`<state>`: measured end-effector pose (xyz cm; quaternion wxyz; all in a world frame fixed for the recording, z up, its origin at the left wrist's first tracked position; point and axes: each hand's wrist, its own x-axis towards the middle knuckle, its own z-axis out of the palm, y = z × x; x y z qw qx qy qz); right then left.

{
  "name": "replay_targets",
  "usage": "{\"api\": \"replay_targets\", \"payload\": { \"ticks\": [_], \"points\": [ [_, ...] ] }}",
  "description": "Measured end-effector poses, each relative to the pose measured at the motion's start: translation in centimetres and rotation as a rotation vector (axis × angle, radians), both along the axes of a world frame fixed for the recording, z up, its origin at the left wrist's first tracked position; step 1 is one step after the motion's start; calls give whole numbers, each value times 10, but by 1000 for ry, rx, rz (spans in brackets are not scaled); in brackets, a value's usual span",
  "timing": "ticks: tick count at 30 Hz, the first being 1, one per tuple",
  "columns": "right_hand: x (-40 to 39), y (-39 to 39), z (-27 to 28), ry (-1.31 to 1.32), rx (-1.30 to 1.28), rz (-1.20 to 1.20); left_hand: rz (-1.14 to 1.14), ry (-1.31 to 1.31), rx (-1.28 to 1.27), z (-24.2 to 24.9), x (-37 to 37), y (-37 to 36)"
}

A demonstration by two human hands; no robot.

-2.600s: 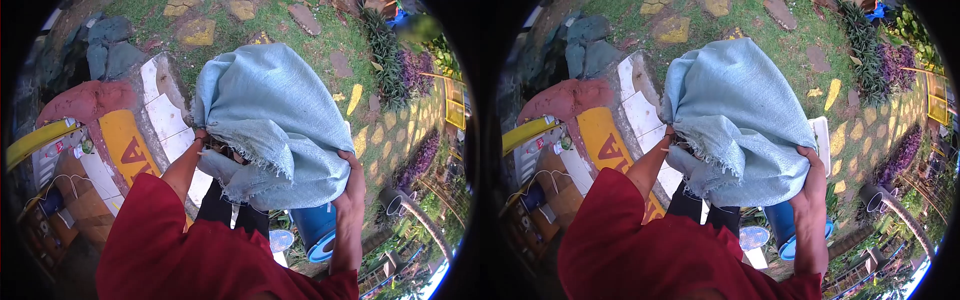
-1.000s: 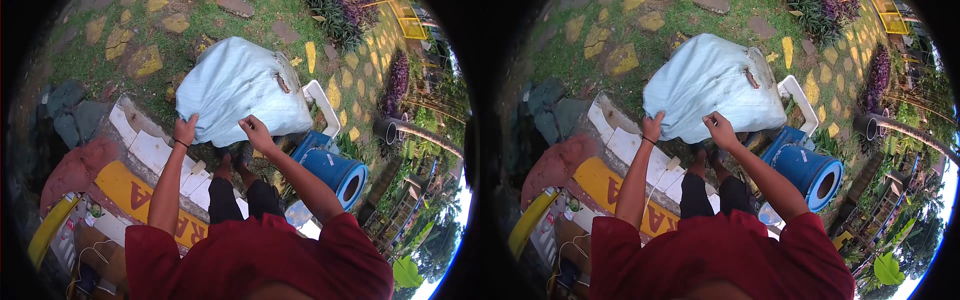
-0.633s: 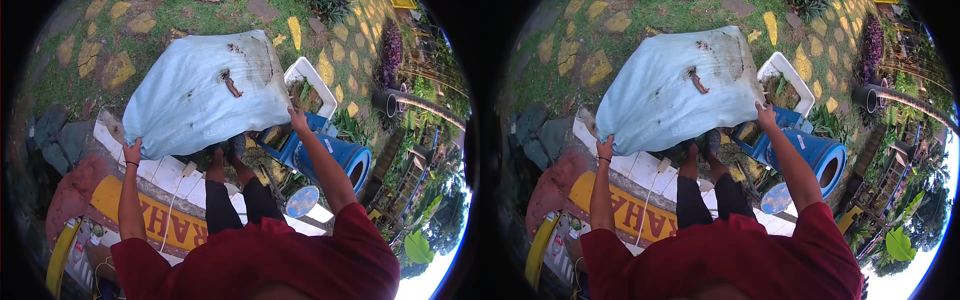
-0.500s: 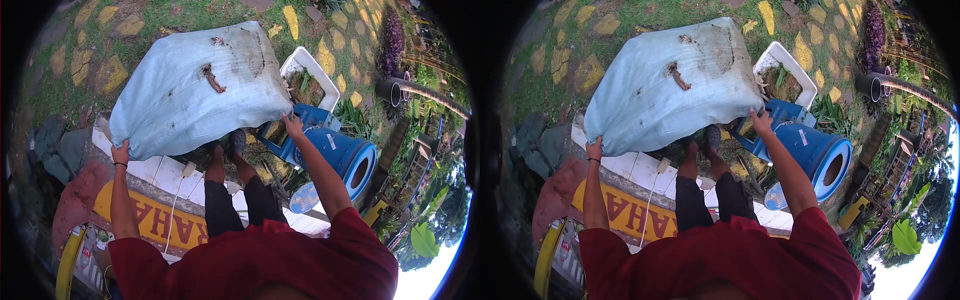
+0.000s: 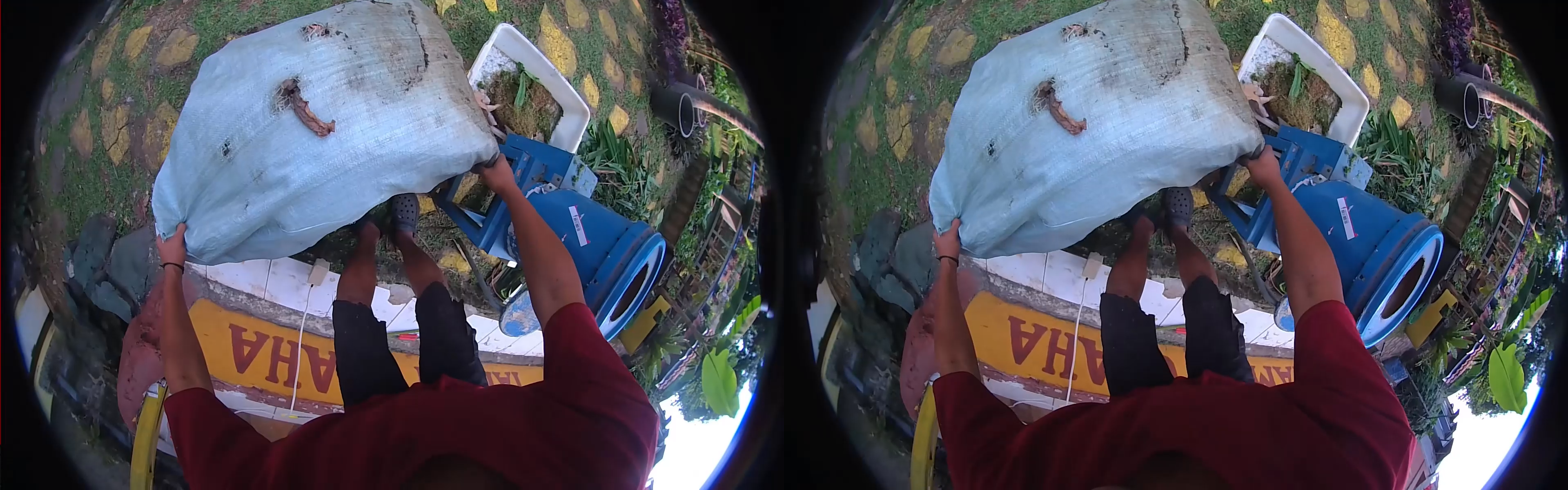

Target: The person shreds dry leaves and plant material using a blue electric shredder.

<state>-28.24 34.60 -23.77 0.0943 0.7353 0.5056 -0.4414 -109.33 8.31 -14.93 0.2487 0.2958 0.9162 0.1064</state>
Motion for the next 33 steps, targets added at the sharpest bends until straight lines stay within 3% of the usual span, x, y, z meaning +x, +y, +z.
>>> {"api": "replay_targets", "payload": {
  "ticks": [2, 4, 6, 8, 10, 15, 17, 18, 20, 21, 23, 27, 29, 30, 32, 33],
  "points": [
    [9, -7, -19, 20, 52, 13, -780, 402, -385, -16, -22, -17],
    [18, -13, -41, 322, 45, -214, -650, 341, -334, -24, -19, -17],
    [28, -20, -74, 389, 85, -193, -519, 280, -284, -27, -12, -16],
    [24, -21, -72, 456, 117, -181, -174, 107, 15, -27, -4, -8],
    [13, -13, -19, -110, 99, 172, -189, 61, -13, -20, -13, -4],
    [38, -10, -64, -218, 35, 347, -254, 29, 78, -18, 1, 4],
    [34, -3, -77, -354, -5, 607, -96, 2, 88, -2, 17, 16],
    [31, -1, -77, -351, -2, 607, -95, 5, 90, -5, 9, 12],
    [30, 0, -66, 27, 108, 181, -520, 265, -73, -21, -15, -4],
    [22, -5, -62, 26, 104, 180, -522, 263, -76, -26, -20, -8],
    [-2, -17, -54, 16, 364, -129, -293, 25, 72, -38, -23, -14],
    [-8, -26, -45, -76, 330, -131, -126, 76, 30, -17, 10, 9],
    [-9, -20, -18, -92, 221, -5, -563, 238, -104, -39, -28, -12],
    [-11, -17, -9, -89, 223, -6, -563, 243, -103, -34, -23, -5],
    [-9, -12, 13, 36, 293, 54, -215, 100, -129, -20, 0, 14],
    [-21, -5, 32, 38, 295, 53, -216, 102, -127, -15, -16, 17]
  ]
}}
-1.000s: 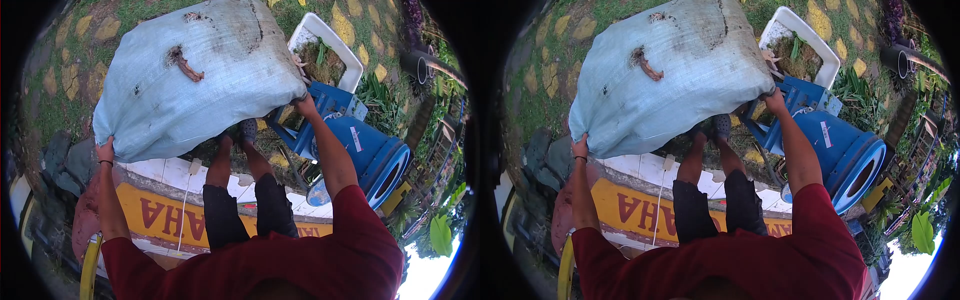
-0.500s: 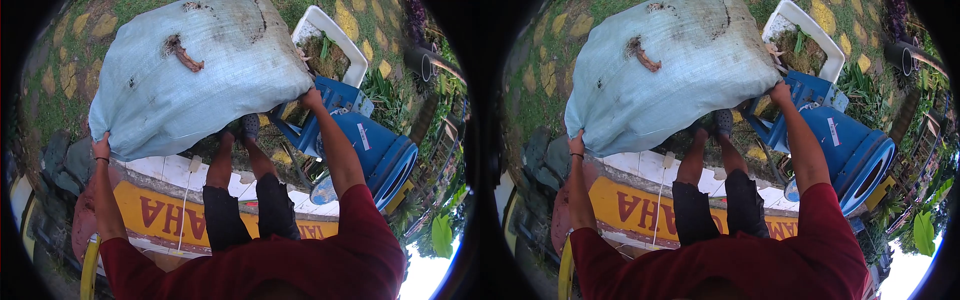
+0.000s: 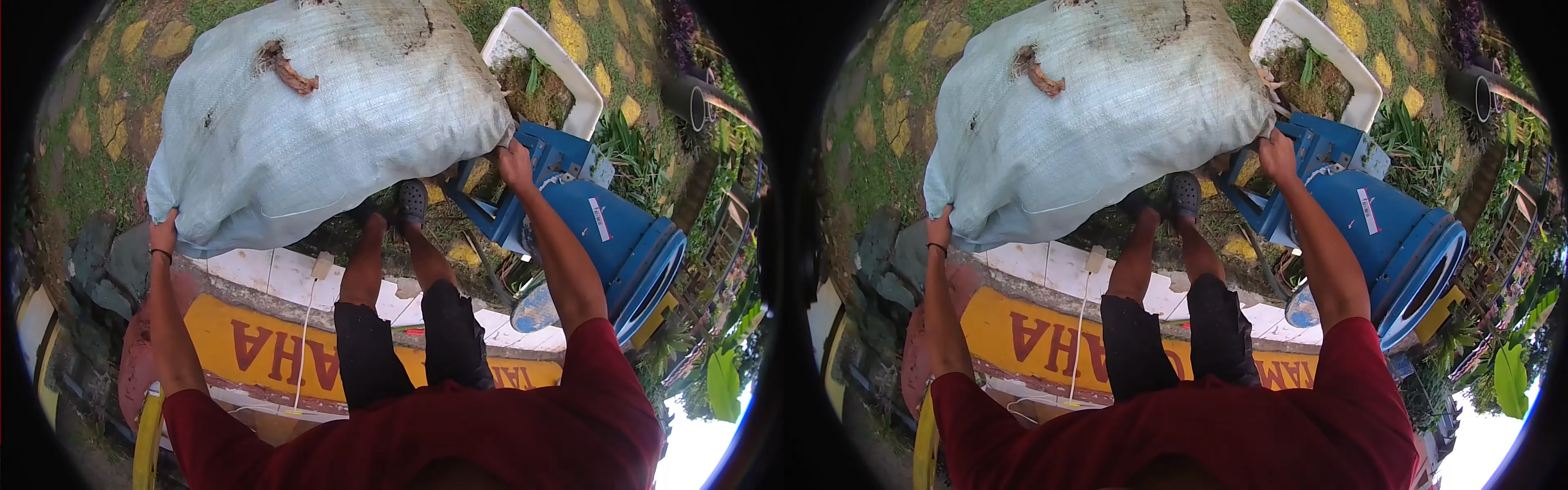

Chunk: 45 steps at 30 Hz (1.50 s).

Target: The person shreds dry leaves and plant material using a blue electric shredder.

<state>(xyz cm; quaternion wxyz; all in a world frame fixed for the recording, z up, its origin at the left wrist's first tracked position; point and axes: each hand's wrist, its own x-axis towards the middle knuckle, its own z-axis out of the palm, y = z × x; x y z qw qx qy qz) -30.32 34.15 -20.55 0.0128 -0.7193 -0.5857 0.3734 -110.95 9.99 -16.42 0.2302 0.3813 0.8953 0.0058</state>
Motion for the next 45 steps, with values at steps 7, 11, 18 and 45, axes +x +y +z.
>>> {"api": "replay_targets", "payload": {
  "ticks": [7, 11, 18, 45],
  "points": [
    [-95, 10, 124, 357, 59, 120, 213, -376, -70, 160, 30, 53],
    [-178, -7, 172, 396, 24, 279, 56, -418, 253, 224, 144, 55],
    [-248, -83, 184, 377, -16, 590, 824, -2031, -246, 167, 385, 88],
    [-128, 17, 5, 280, -317, 233, -5, -791, 197, 33, 365, -39]
  ]
}}
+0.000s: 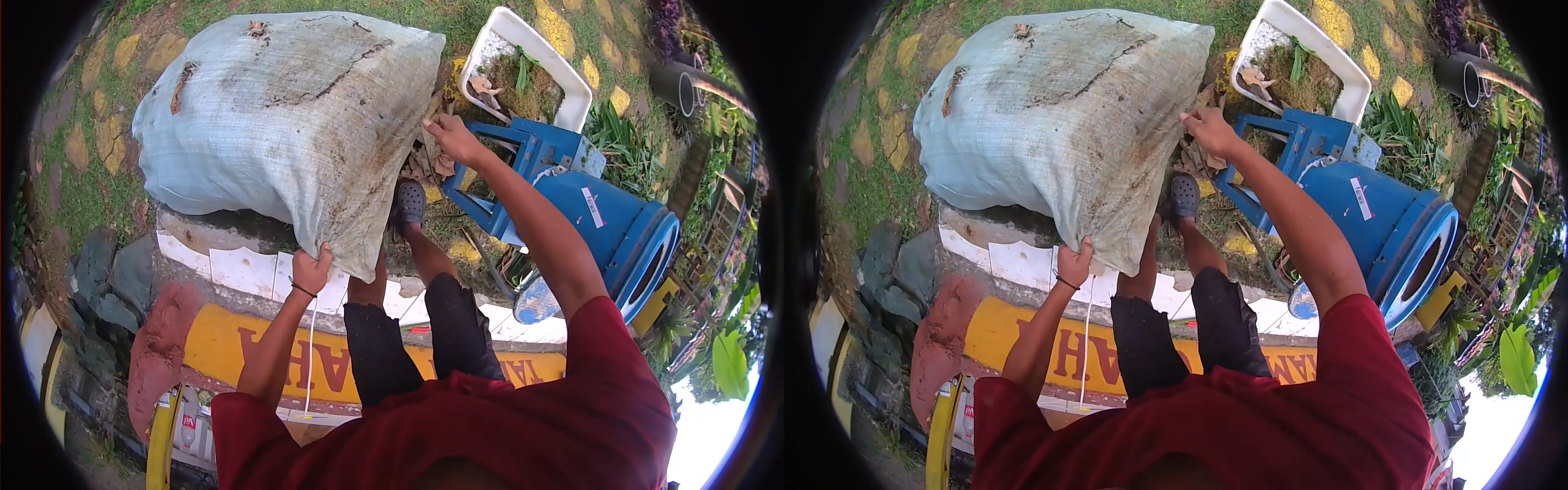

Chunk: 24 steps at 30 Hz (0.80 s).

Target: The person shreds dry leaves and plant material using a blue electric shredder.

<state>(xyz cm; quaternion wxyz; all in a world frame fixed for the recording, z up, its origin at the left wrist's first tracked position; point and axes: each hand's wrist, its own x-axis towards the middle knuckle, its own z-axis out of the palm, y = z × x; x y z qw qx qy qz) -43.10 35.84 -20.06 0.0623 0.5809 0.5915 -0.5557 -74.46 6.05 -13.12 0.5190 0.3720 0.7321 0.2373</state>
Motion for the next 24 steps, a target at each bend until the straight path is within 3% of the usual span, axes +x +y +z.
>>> {"api": "replay_targets", "payload": {
  "ticks": [2, 6, 8, 10, 11, 12, 13, 14, 16, 17, 19, 24],
  "points": [
    [9, -2, -27, 5, -31, -69, -167, 71, -46, 1, -34, -17],
    [47, 14, -106, -228, 98, -188, -133, 89, -79, -18, -56, -41],
    [65, 32, -159, -264, 131, -217, -20, 2, -300, -36, -57, -54],
    [70, 46, -207, -276, 332, -228, 123, -67, -110, -49, -29, -57],
    [92, 68, -253, -247, 513, -43, 103, -125, -337, -56, -31, -63],
    [84, 75, -259, -219, 593, -31, 84, -178, -569, -59, -33, -71],
    [76, 82, -264, -194, 674, -18, 92, -187, -595, -58, -34, -73],
    [46, 96, -226, -188, 666, -182, 184, -254, -551, -58, -23, -69],
    [62, 134, -264, -383, 1083, 558, 281, -318, -506, -62, -12, -65],
    [52, 145, -269, -380, 1085, 564, 314, -358, -452, -64, -8, -66],
    [40, 165, -285, -214, 641, -13, 356, -442, -471, -68, -6, -72],
    [31, 174, -306, -161, 395, 12, 461, -549, -591, -73, 5, -85]
  ]
}}
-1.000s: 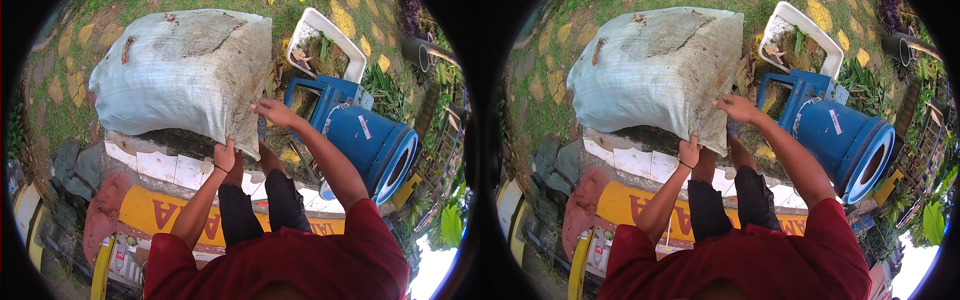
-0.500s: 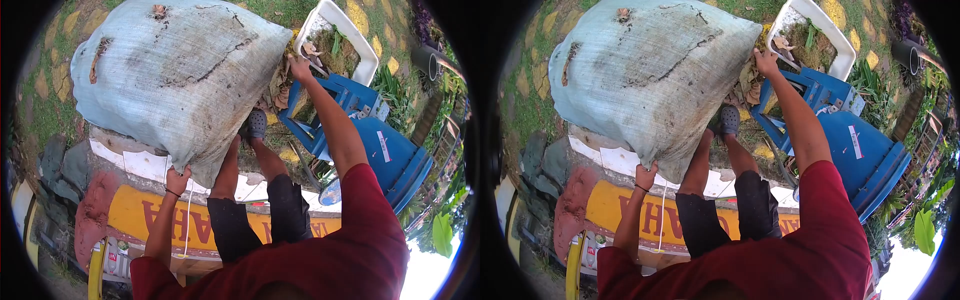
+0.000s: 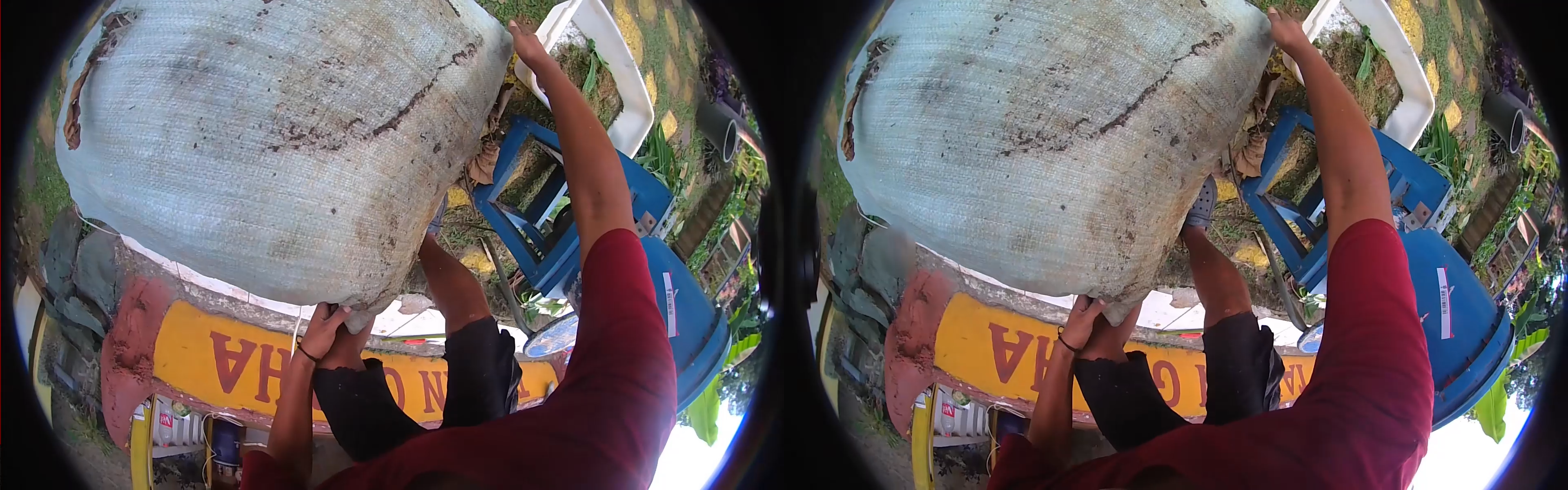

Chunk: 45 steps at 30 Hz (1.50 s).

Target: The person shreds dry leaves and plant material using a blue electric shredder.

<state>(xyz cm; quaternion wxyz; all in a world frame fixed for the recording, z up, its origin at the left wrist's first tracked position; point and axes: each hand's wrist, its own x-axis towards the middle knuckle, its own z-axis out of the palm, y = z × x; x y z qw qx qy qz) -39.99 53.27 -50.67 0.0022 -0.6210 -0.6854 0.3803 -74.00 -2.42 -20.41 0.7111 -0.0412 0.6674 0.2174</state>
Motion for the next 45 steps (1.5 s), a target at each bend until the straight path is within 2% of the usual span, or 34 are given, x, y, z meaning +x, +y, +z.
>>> {"api": "replay_targets", "payload": {
  "ticks": [2, 3, 4, 6, 7, 10, 11, 12, 13, 15, 18, 20, 22, 24, 25, 27, 28, 29, 30, 32, 34, 36, 38, 40, 42, 44, 45],
  "points": [
    [11, 5, -29, -21, -88, -2, 138, -271, -82, -6, -5, -7],
    [7, 4, -28, 11, -180, -130, 315, -356, -84, -11, -3, -14],
    [4, 2, -25, 13, -182, -128, 316, -354, -85, -14, -1, -22],
    [-3, 0, -34, 80, -406, -398, 635, -426, -14, -13, 8, -13],
    [-3, 0, -37, 177, -457, -443, 683, -459, 31, -13, 12, -7],
    [-7, -9, -33, 218, -430, -480, 728, -448, -40, -14, 38, -2],
    [3, -3, -61, 241, -404, -539, 651, -345, -81, -22, 48, -19],
    [2, -7, -65, 242, -404, -536, 653, -345, -79, -29, 56, -33],
    [0, -9, -63, 249, -307, -555, 498, -120, -84, -35, 64, -43],
    [0, -12, -57, 315, -185, -620, 344, 101, -82, -42, 80, -61],
    [-8, -19, -47, 444, -182, -697, 347, 296, 12, -42, 102, -49],
    [-15, -24, -44, 418, -129, -650, 592, 319, 22, -25, 104, -7],
    [-24, -26, -28, 395, -81, -610, 626, 307, 39, -24, 100, -5],
    [-24, -36, -19, 80, 99, -306, 651, 290, 36, -25, 90, -18],
    [-21, -36, -22, 9, 160, -221, 562, 289, 48, -27, 83, -27],
    [-16, -26, -21, -32, 113, -188, 471, 295, 63, -30, 72, -36],
    [-13, -19, -16, -89, 69, -147, 591, 267, 56, -30, 72, -36],
    [-15, -15, -16, -143, 86, -256, 714, 240, 46, -32, 74, -36],
    [-15, -11, -17, -149, 83, -249, 720, 237, 39, -31, 78, -30],
    [-22, -1, -24, -184, 146, -462, 854, 184, 8, -25, 82, -13],
    [-14, 16, -45, -212, 75, -419, 893, 164, -6, -21, 85, -6],
    [-5, 25, -87, -102, -228, -426, 929, 151, -19, -19, 86, -7],
    [-21, 9, -66, 92, -330, -439, 898, 192, 15, -19, 85, -9],
    [-36, -11, -42, 430, -446, -653, 865, 258, 26, -28, 91, -24],
    [-36, -11, -42, 371, -415, -723, 833, 317, 45, -33, 95, -34],
    [-24, -12, -52, 588, -337, -653, 639, 378, 77, -33, 98, -36],
    [-13, -11, -49, 577, -335, -650, 643, 368, 73, -28, 102, -32]
  ]
}}
